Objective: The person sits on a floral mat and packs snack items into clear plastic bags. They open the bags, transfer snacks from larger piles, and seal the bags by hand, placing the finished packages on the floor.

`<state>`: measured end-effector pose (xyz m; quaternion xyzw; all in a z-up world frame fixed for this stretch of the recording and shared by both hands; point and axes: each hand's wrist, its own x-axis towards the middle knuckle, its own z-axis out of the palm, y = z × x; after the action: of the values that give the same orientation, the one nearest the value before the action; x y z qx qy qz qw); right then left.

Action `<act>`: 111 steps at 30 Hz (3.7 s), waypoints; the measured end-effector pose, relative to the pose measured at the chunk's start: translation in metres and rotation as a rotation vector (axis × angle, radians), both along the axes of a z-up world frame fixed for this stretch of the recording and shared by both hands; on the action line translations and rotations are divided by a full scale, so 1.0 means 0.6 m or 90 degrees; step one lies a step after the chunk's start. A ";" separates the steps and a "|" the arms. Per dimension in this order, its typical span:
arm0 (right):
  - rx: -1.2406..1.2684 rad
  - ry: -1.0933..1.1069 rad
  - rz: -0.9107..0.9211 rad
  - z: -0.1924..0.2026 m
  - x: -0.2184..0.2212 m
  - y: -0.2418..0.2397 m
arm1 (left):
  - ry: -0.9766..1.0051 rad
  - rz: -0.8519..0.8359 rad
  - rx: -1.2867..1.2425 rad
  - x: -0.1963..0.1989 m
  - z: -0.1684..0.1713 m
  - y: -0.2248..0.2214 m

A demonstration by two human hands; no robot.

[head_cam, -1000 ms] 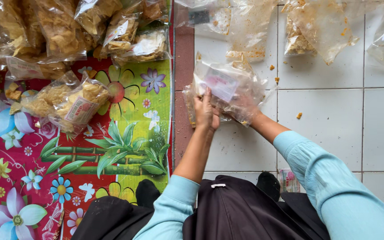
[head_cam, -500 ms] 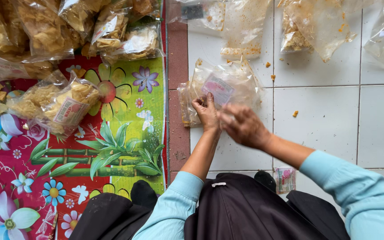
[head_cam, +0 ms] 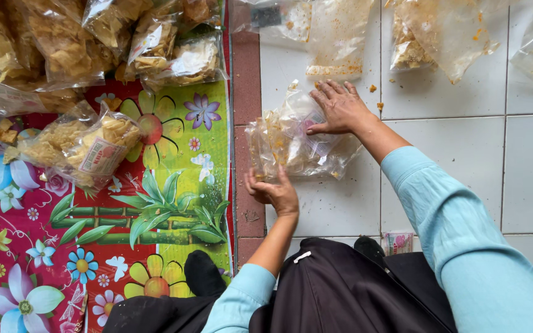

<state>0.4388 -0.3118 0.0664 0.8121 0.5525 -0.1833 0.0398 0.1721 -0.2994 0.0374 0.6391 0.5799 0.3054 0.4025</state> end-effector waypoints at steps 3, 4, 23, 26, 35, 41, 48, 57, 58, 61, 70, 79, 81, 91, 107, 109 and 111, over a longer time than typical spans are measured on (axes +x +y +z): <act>-0.050 0.025 0.008 0.004 -0.001 0.002 | -0.062 -0.016 -0.001 0.000 -0.020 0.054; -0.072 0.026 0.024 0.007 -0.007 0.004 | -0.132 -0.039 -0.057 0.004 -0.023 0.062; -0.055 0.202 -0.052 -0.003 -0.114 -0.060 | -0.536 -0.007 -0.388 0.072 -0.084 0.135; -0.003 0.182 -0.085 -0.009 -0.124 -0.065 | -0.463 0.004 -0.336 0.078 -0.062 0.130; -0.052 0.230 -0.170 -0.003 -0.127 -0.068 | -0.125 -0.294 0.018 0.046 -0.034 0.056; 0.136 0.196 -0.014 0.025 -0.125 -0.065 | -0.329 -0.073 -0.297 0.063 -0.040 0.078; 0.110 0.295 -0.050 0.040 -0.096 -0.057 | -0.445 0.087 -0.387 0.087 -0.033 0.074; 0.390 0.134 -0.627 -0.084 0.138 -0.039 | -0.346 0.135 -0.381 0.100 -0.042 0.078; 0.413 0.127 -0.624 -0.097 0.153 -0.037 | -0.345 0.135 -0.383 0.098 -0.042 0.077; 0.416 0.159 -0.644 -0.117 0.176 -0.014 | -0.342 0.138 -0.375 0.105 -0.043 0.080; 0.486 0.542 -0.667 -0.090 0.140 0.003 | -0.248 0.090 -0.313 0.103 -0.052 0.083; 0.367 1.003 -0.485 0.084 0.059 -0.151 | -0.234 0.062 -0.344 0.107 -0.056 0.087; 0.261 0.940 -0.495 0.082 0.002 -0.183 | -0.269 0.040 -0.316 0.106 -0.065 0.076; 0.375 0.014 -0.216 0.123 -0.155 -0.232 | -0.345 0.005 -0.297 0.115 -0.070 0.033; 0.001 0.009 -0.005 0.011 -0.169 -0.123 | -0.509 -0.159 -0.567 0.077 -0.083 0.060; -0.027 0.021 0.000 0.018 -0.161 -0.116 | -0.694 -0.157 -0.669 0.071 -0.078 0.057; -0.080 0.035 0.001 0.029 -0.153 -0.102 | -0.693 -0.143 -0.667 0.078 -0.072 0.055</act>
<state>0.3468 -0.3731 0.0836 0.8021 0.5417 -0.2397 0.0760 0.2189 -0.2666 -0.0058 0.1790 0.3003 0.2194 0.9108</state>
